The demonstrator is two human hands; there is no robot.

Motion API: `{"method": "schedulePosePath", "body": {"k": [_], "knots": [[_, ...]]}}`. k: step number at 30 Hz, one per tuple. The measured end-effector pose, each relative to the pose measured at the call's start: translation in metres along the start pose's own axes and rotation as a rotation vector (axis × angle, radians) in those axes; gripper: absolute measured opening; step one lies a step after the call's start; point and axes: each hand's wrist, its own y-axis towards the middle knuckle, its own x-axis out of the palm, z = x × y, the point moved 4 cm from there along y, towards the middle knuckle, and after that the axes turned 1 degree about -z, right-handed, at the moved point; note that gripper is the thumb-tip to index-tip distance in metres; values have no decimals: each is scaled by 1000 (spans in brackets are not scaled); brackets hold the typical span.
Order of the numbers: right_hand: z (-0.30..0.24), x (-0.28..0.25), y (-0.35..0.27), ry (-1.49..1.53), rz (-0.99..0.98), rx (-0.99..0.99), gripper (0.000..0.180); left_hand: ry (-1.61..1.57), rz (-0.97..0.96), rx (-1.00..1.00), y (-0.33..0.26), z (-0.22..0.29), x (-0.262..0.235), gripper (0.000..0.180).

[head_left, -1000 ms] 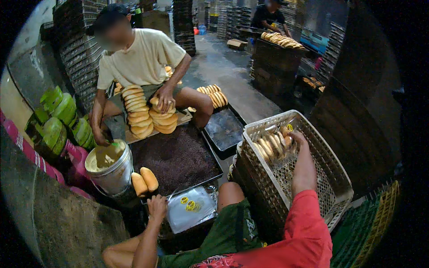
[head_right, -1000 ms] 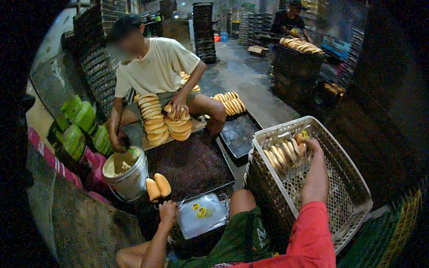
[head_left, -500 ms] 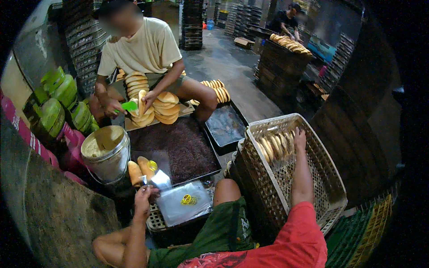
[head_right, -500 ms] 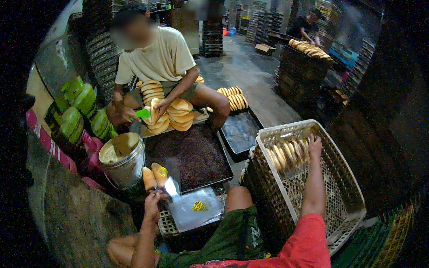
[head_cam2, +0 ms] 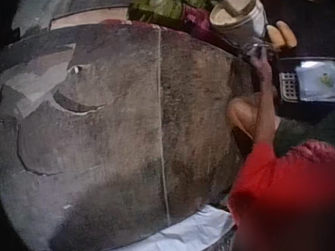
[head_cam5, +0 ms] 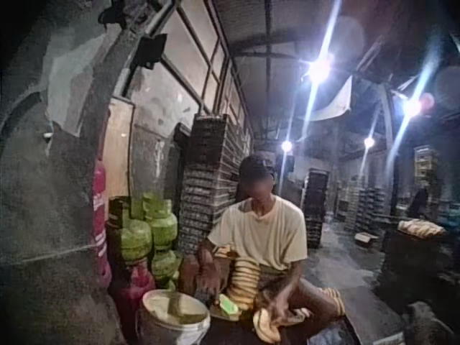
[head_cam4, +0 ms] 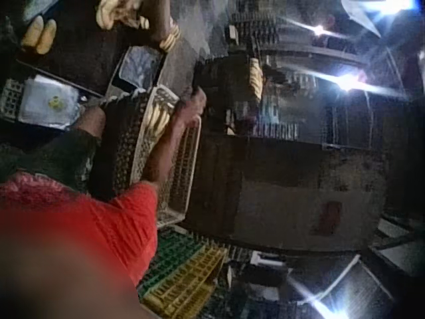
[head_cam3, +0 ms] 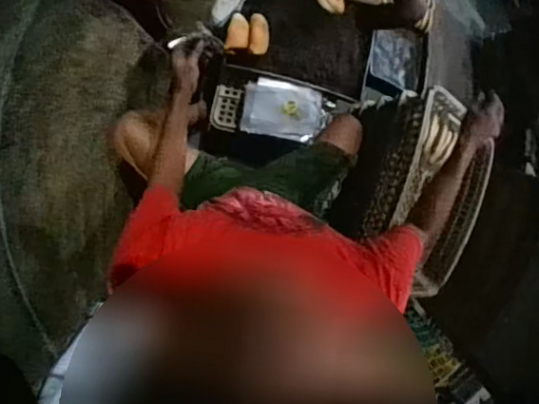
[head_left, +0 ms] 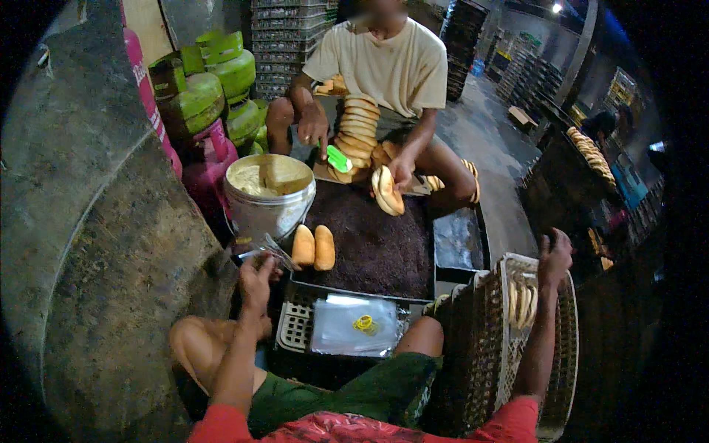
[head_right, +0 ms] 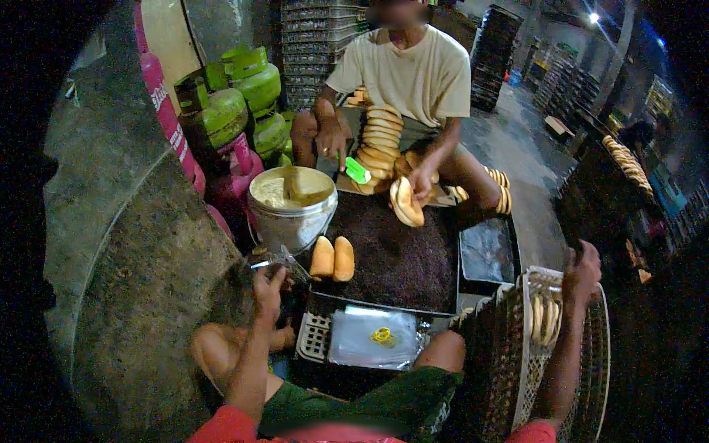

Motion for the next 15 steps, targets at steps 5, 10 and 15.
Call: {"method": "schedulePosePath", "body": {"k": [5, 10, 15], "knots": [[-247, 16, -56, 671, -623, -405, 35, -227, 47, 70, -12, 10, -2, 7], [-408, 56, -168, 399, -1305, -747, 32, 141, -124, 307, -16, 39, -22, 16], [-474, 65, -231, 830, -1210, -384, 32, -14, 9, -7, -14, 29, -42, 25]]}}
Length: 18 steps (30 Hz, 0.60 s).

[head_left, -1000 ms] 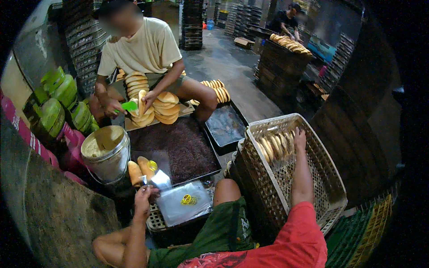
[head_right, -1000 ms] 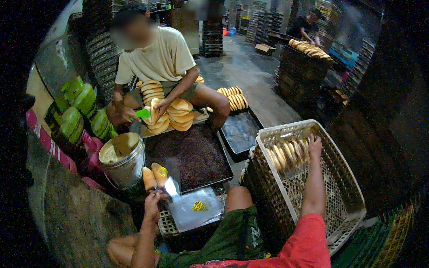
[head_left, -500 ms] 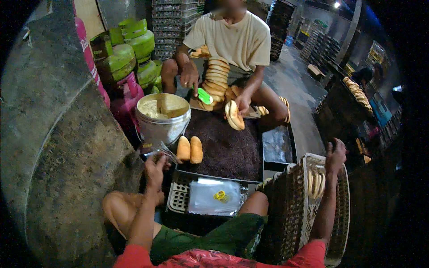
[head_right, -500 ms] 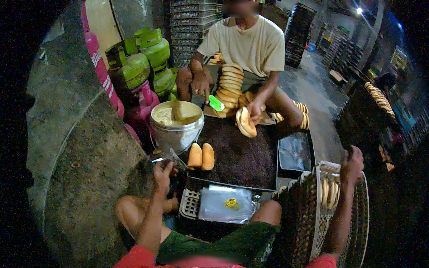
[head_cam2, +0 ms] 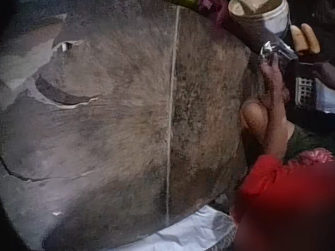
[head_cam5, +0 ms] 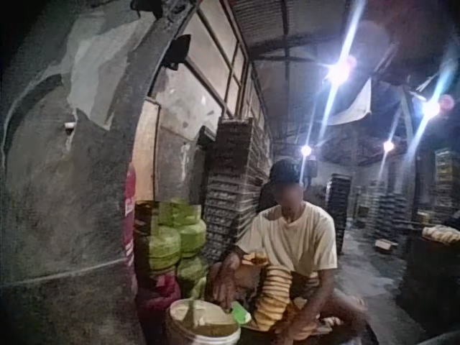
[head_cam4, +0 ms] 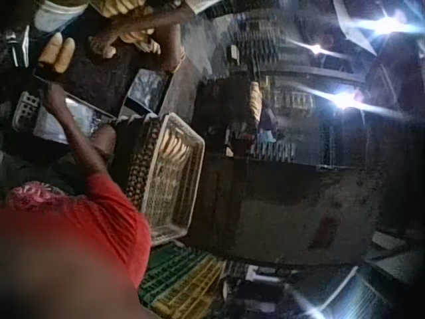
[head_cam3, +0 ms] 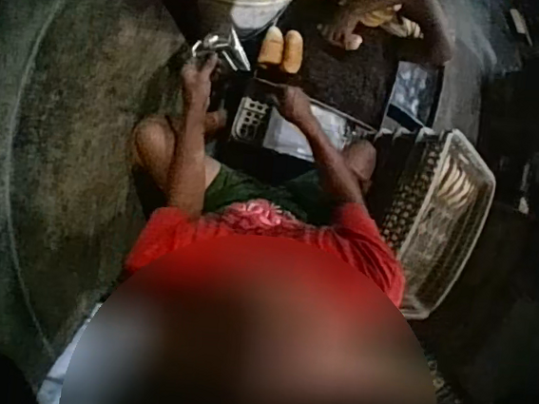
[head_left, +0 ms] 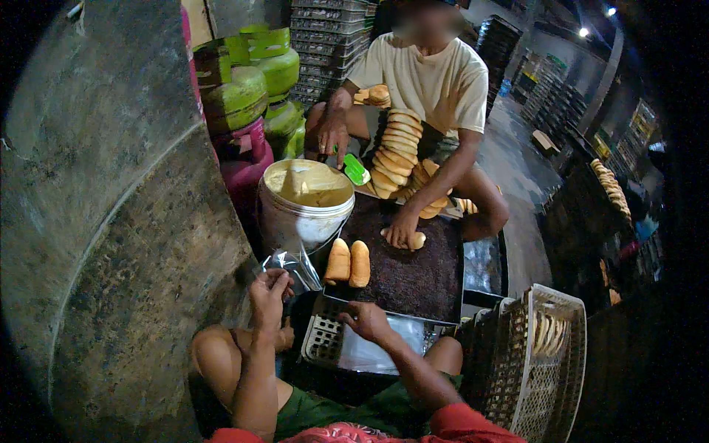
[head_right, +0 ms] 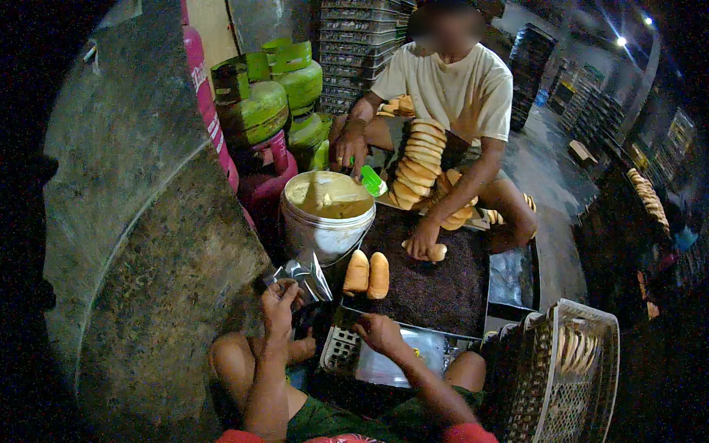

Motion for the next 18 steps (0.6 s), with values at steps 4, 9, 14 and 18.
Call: {"method": "schedulePosePath", "body": {"k": [4, 9, 14, 18], "knots": [[24, 39, -10, 210, 238, 125, 29, -457, 1, -172, 0, -18, 7, 24], [66, 5, -14, 46, 666, 285, 24, -456, 31, -223, 0, -33, 7, 10], [86, -44, 55, -121, 679, 510, 48, -512, 77, -370, 0, -47, 4, 14], [86, -58, 127, -231, 654, 641, 62, -471, 47, -304, 0, -50, 10, 23]]}}
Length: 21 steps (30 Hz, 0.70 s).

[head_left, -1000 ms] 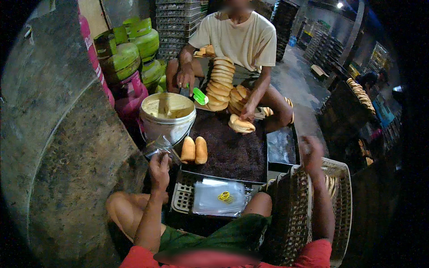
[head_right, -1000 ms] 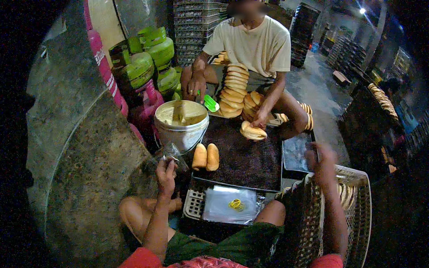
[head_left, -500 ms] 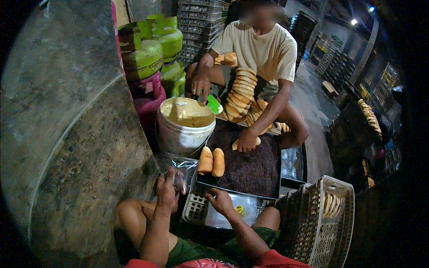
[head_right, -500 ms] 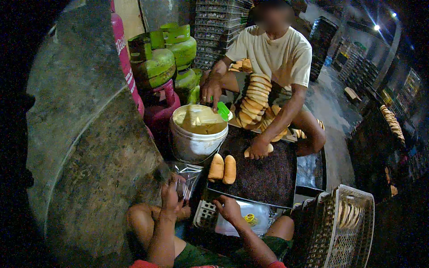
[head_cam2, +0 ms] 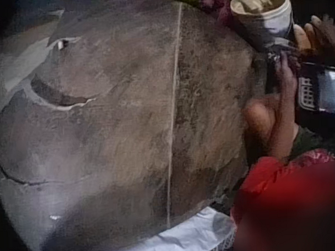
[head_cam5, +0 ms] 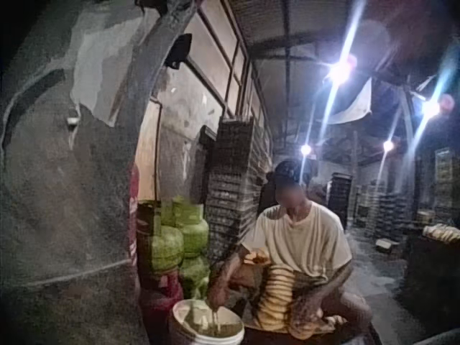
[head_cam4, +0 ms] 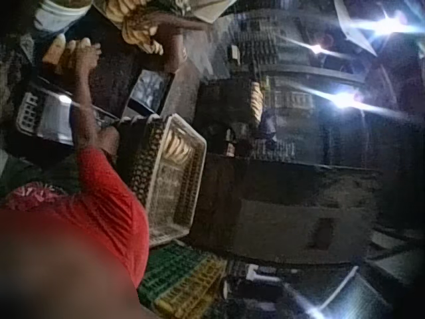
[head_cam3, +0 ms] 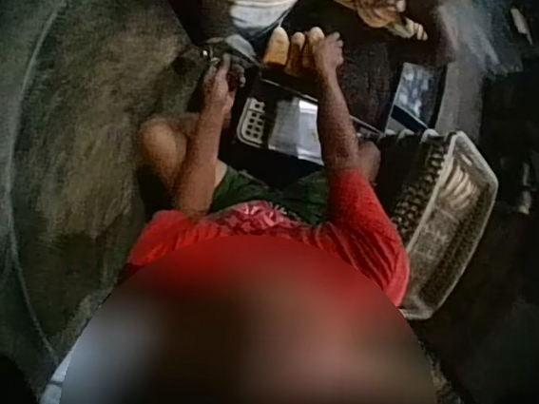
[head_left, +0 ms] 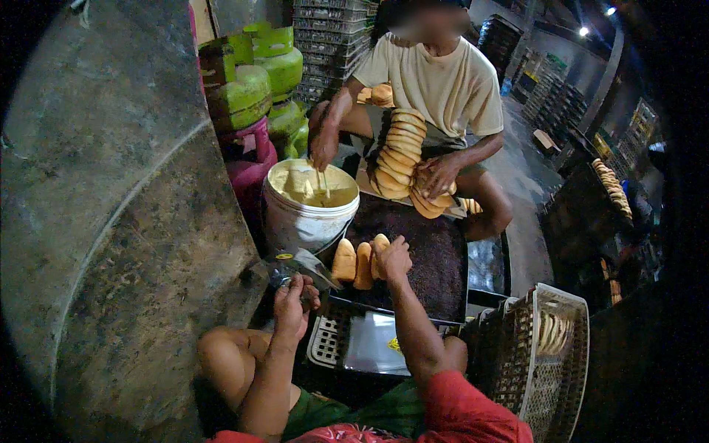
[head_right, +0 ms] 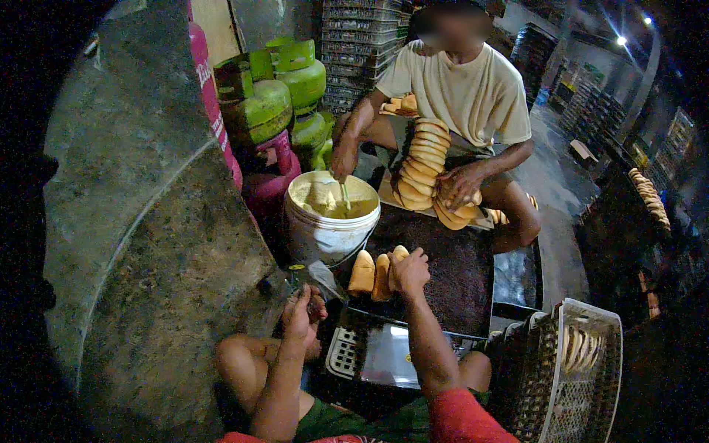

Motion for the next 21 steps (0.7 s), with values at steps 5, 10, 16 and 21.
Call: {"method": "schedulePosePath", "body": {"k": [5, 10, 16, 21], "knots": [[18, -3, 38, 178, -312, 11, 62, 75, -65, 71, 1, 0, 4, 22], [111, -16, 31, 733, -345, 244, 64, -61, -38, -126, 8, -28, 6, 24], [132, -5, 15, 787, -410, 190, 53, 93, 9, -129, 34, -95, 25, 29], [116, -36, -38, 1374, -452, 79, 42, -110, 348, -111, 57, -140, 20, 33]]}}
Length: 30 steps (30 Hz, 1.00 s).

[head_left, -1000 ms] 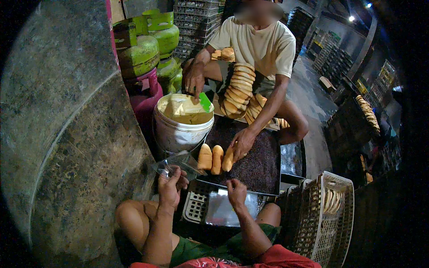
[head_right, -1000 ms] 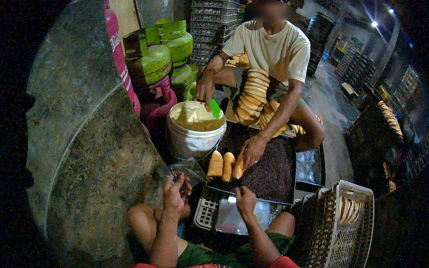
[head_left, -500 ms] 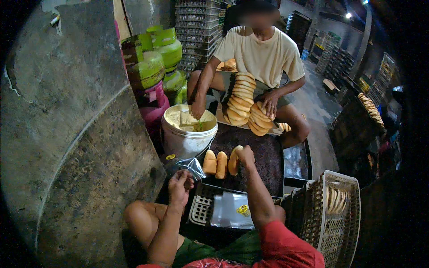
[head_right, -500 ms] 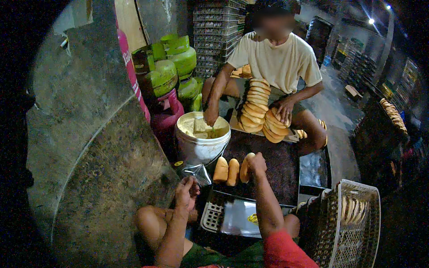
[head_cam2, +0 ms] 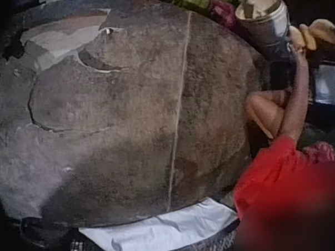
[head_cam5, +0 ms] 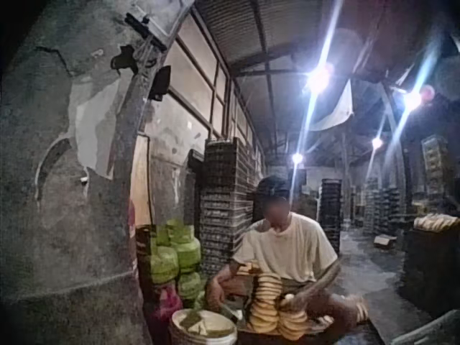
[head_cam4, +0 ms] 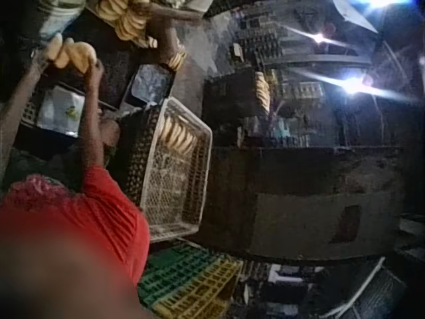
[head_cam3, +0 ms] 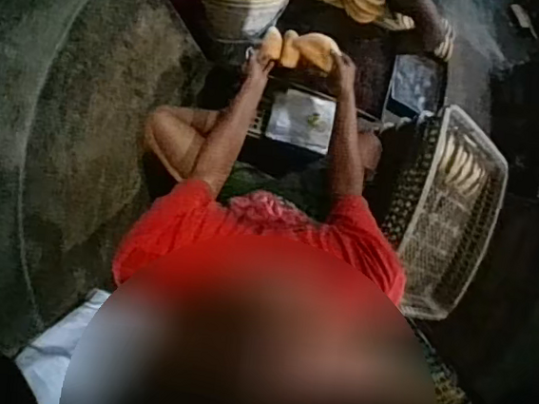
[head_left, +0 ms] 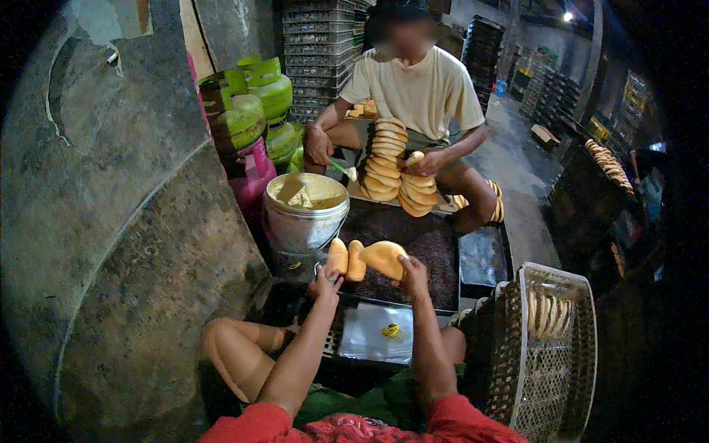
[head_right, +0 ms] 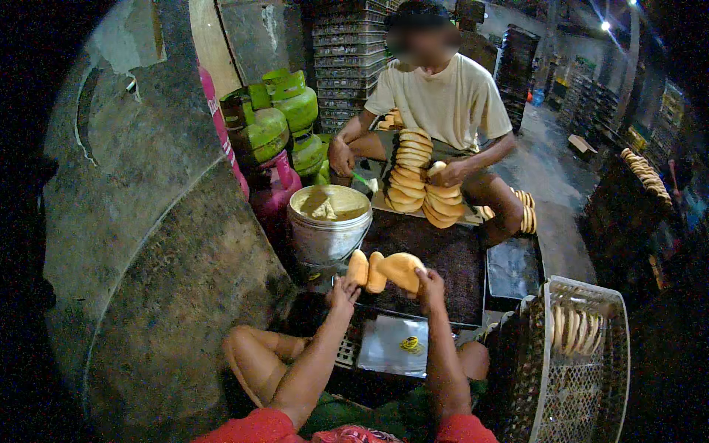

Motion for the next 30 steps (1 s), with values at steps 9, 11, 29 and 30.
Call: {"method": "schedulePosePath", "body": {"k": [9, 11, 29, 30], "knots": [[-3, 10, -88, 170, 94, 92, 37, 168, -192, -18, -33, -65, 37, 53], [-7, 10, -97, 223, 181, 137, 33, 279, -390, 111, -53, -62, 42, 50], [-79, 13, -108, -676, 304, -465, 42, -178, -488, 77, -74, -42, 41, 57], [-99, 9, -106, -770, 303, -497, 44, -130, -465, 187, -83, -40, 46, 54]]}}
